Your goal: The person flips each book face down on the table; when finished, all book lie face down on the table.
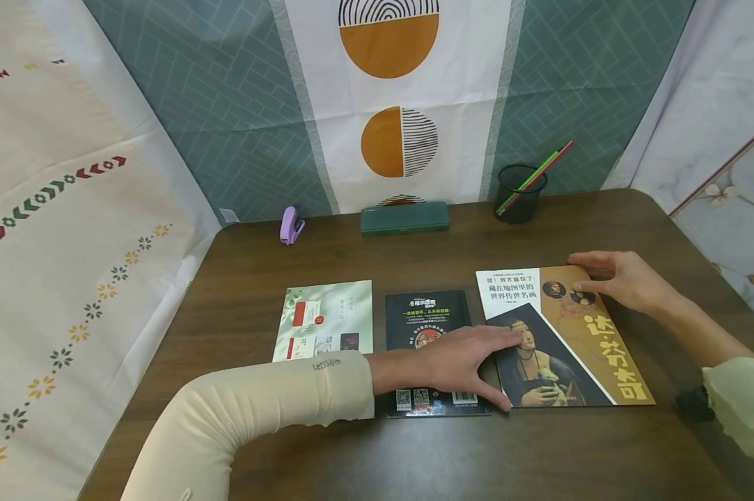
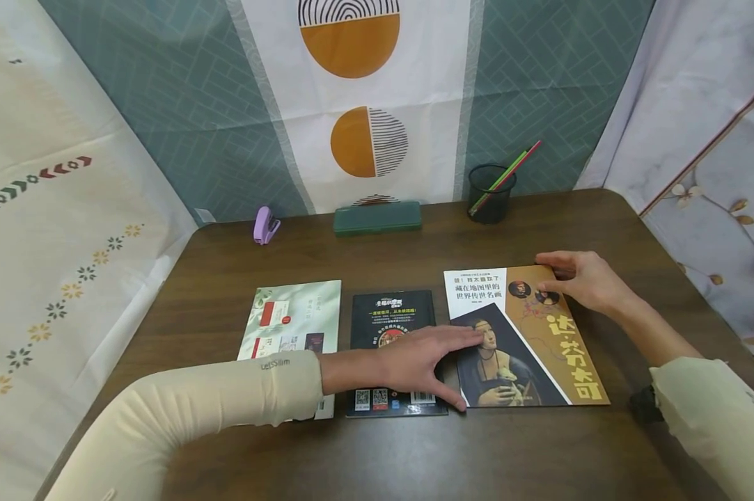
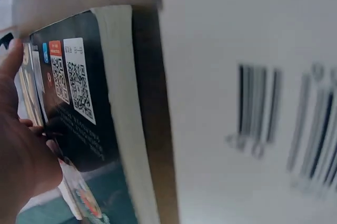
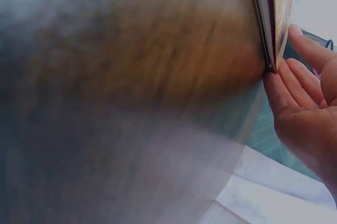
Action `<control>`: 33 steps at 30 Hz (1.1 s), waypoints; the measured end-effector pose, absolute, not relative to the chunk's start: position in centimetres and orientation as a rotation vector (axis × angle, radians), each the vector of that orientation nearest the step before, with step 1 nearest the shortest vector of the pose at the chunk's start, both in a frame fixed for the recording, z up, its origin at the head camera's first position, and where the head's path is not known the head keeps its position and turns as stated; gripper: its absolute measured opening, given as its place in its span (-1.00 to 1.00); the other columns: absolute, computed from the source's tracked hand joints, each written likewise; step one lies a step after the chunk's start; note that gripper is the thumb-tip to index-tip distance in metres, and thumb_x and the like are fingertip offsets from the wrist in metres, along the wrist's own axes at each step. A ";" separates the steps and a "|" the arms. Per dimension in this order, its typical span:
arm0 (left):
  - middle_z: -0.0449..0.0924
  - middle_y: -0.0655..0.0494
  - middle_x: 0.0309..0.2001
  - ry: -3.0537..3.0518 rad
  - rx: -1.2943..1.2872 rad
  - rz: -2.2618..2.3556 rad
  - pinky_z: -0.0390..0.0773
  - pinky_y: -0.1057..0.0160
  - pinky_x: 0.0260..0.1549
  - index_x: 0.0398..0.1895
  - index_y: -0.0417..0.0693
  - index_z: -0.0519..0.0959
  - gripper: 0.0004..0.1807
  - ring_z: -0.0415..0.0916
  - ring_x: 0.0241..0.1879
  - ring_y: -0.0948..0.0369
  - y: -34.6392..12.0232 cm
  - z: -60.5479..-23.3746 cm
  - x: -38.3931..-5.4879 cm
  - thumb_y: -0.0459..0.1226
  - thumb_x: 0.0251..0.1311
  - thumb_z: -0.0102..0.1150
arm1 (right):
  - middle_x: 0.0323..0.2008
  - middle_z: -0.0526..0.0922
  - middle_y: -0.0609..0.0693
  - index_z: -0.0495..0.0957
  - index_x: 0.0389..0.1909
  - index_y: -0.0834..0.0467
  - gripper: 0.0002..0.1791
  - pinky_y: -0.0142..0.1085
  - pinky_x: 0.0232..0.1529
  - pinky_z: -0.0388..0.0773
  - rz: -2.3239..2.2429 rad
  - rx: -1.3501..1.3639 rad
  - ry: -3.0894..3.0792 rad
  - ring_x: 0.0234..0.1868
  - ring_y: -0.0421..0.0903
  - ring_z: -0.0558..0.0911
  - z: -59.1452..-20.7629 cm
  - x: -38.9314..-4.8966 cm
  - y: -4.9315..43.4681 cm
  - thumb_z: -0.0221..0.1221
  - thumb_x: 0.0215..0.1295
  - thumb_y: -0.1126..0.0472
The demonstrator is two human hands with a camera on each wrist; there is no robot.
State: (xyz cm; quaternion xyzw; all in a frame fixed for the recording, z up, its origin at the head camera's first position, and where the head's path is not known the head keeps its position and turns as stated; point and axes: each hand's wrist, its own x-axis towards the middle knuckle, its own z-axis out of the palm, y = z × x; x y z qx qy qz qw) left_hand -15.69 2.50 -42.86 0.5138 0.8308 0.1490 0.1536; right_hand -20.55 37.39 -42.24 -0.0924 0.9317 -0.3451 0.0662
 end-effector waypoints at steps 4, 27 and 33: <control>-0.03 0.23 0.71 2.427 1.515 0.194 0.01 0.32 0.55 0.72 0.10 0.12 0.24 -0.11 0.66 0.32 2.9 -42.6 -15.2 0.45 0.09 0.37 | 0.39 0.43 0.50 0.39 0.45 0.43 -0.30 -0.18 0.15 0.65 -1.012 -0.269 2.817 0.40 0.52 0.40 -42.5 -20.5 37.5 0.40 0.42 0.24; 0.51 0.27 0.45 2.516 1.671 0.201 0.41 0.42 0.30 0.57 0.13 0.43 -0.07 0.47 0.35 0.39 3.0 -42.4 -14.4 0.37 0.24 0.32 | 0.37 0.40 0.57 0.40 0.46 0.42 -0.31 0.40 0.24 0.42 -0.905 -0.355 2.859 0.38 0.59 0.37 -42.7 -20.2 37.4 0.40 0.41 0.27; 0.63 0.25 0.32 2.514 1.875 0.177 0.47 0.45 0.22 0.46 0.11 0.55 -0.26 0.56 0.24 0.39 2.7 -42.4 -14.3 0.29 0.35 0.24 | 0.36 0.42 0.55 0.42 0.45 0.41 -0.32 0.37 0.23 0.42 -0.900 -0.370 2.871 0.38 0.56 0.38 -42.8 -20.1 37.6 0.40 0.42 0.23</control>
